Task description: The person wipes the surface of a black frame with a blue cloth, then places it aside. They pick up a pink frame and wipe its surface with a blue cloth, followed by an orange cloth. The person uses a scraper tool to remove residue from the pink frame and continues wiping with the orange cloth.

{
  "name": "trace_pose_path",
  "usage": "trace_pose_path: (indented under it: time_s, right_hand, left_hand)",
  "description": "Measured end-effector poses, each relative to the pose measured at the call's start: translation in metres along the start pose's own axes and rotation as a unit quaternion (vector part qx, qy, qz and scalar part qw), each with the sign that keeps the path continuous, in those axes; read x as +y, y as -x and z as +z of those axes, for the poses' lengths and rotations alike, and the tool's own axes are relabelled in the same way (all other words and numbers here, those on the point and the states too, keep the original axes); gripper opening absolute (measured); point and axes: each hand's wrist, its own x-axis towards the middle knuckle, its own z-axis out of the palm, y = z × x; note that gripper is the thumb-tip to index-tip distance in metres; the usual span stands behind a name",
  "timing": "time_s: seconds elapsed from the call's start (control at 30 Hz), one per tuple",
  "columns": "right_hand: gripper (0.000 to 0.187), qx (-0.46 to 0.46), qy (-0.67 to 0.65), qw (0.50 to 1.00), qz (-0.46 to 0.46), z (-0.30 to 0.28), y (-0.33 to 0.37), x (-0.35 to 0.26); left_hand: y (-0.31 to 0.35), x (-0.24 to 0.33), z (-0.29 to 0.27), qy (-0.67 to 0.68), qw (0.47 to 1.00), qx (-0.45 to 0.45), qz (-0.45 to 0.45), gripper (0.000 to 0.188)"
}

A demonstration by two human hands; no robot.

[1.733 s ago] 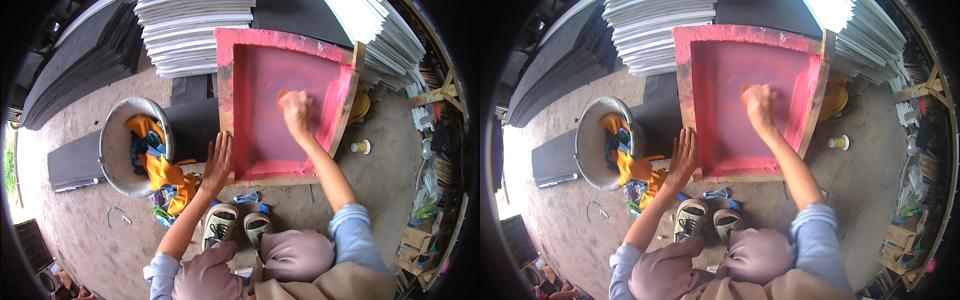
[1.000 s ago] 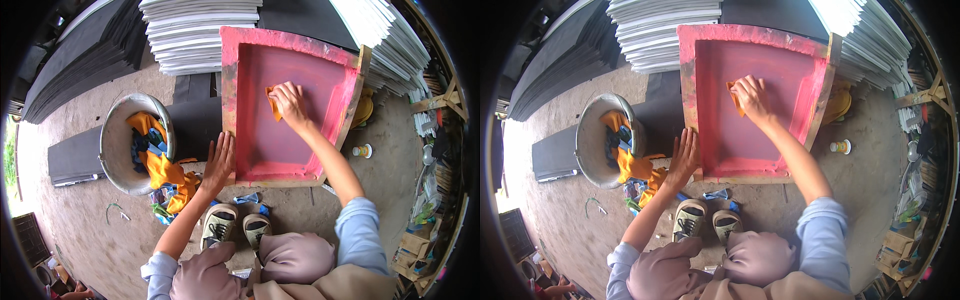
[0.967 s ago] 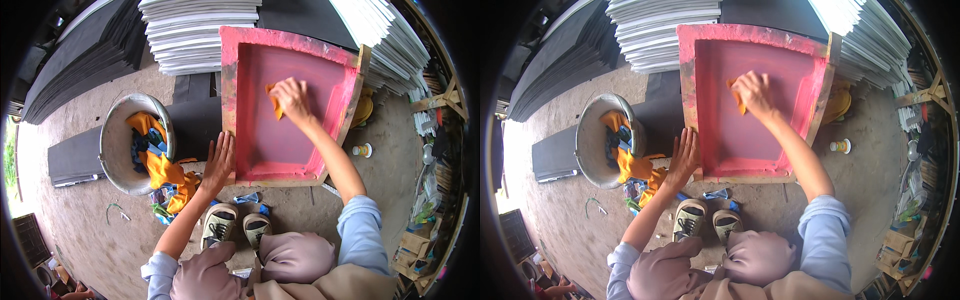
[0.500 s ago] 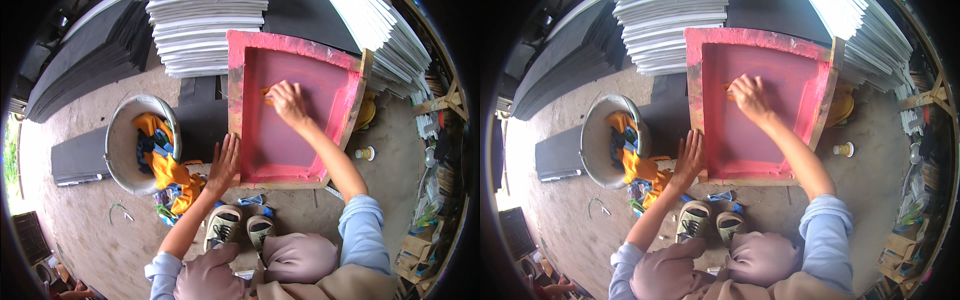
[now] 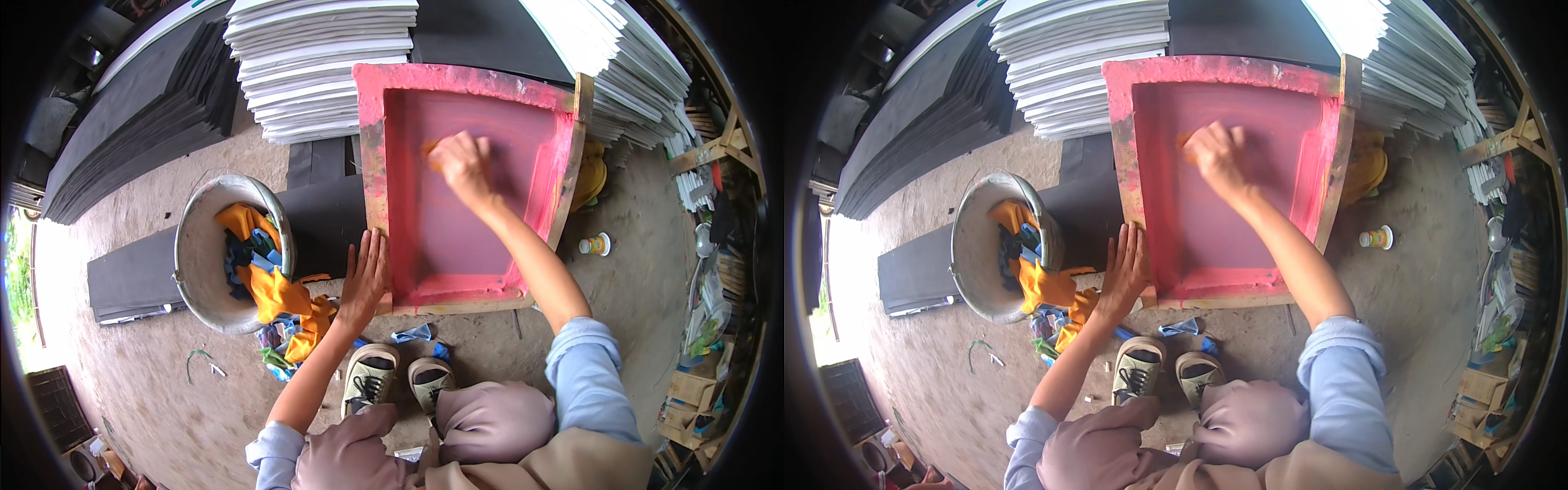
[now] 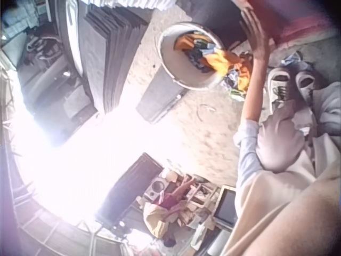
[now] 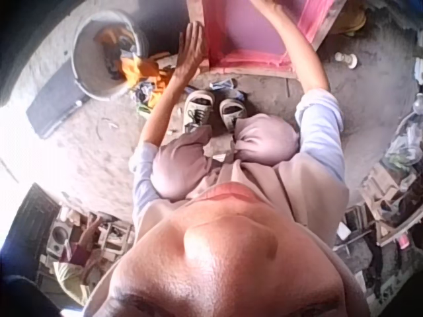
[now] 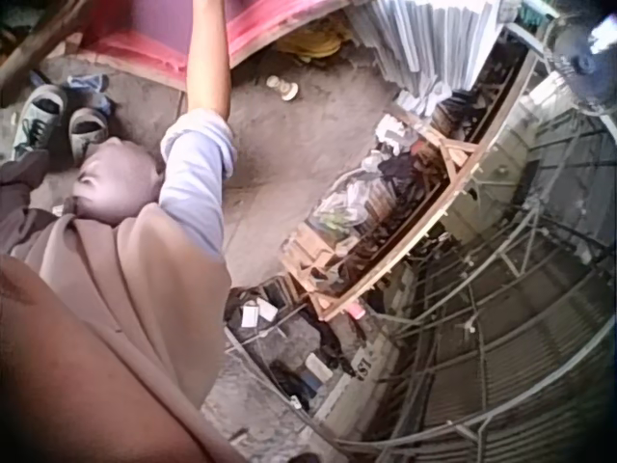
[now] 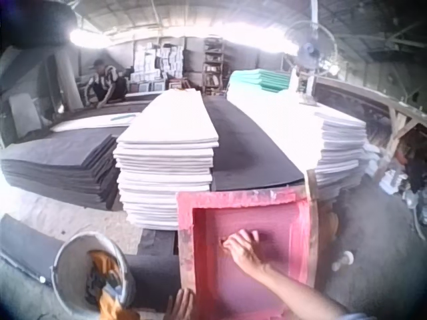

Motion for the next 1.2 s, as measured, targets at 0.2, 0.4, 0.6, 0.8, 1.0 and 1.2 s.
trace_pose_path:
  time_s: [0.2, 0.4, 0.6, 0.8, 1.0, 1.2]
  right_hand:
    - [0.006, -0.056, 0.043, 0.996, -0.059, -0.008, 0.01, 0.002]
    - [0.007, 0.086, -0.019, 0.99, 0.106, -0.003, -0.001, 0.03]
    - [0.01, 0.155, -0.027, 0.967, 0.203, 0.003, -0.022, 0.011]
    - [0.006, 0.133, -0.077, 0.982, 0.113, 0.0, -0.035, 0.022]
    - [0.008, 0.03, -0.107, 0.992, -0.055, 0.012, -0.029, 0.012]
    - [0.009, 0.002, -0.047, 0.997, -0.063, 0.008, 0.004, -0.004]
  left_hand:
    - [0.0, 0.0, 0.001, -0.015, 1.0, -0.008, -0.002, 0.089]
    - [-0.003, 0.004, 0.006, -0.013, 1.0, 0.019, -0.001, 0.083]
    - [-0.001, 0.003, 0.001, -0.003, 1.0, -0.013, -0.009, 0.081]
    - [0.0, 0.003, -0.001, -0.002, 1.0, -0.008, -0.009, 0.082]
    - [0.002, 0.0, -0.002, -0.012, 1.0, -0.01, -0.007, 0.077]
    - [0.0, -0.002, 0.003, -0.031, 1.0, 0.002, 0.003, 0.094]
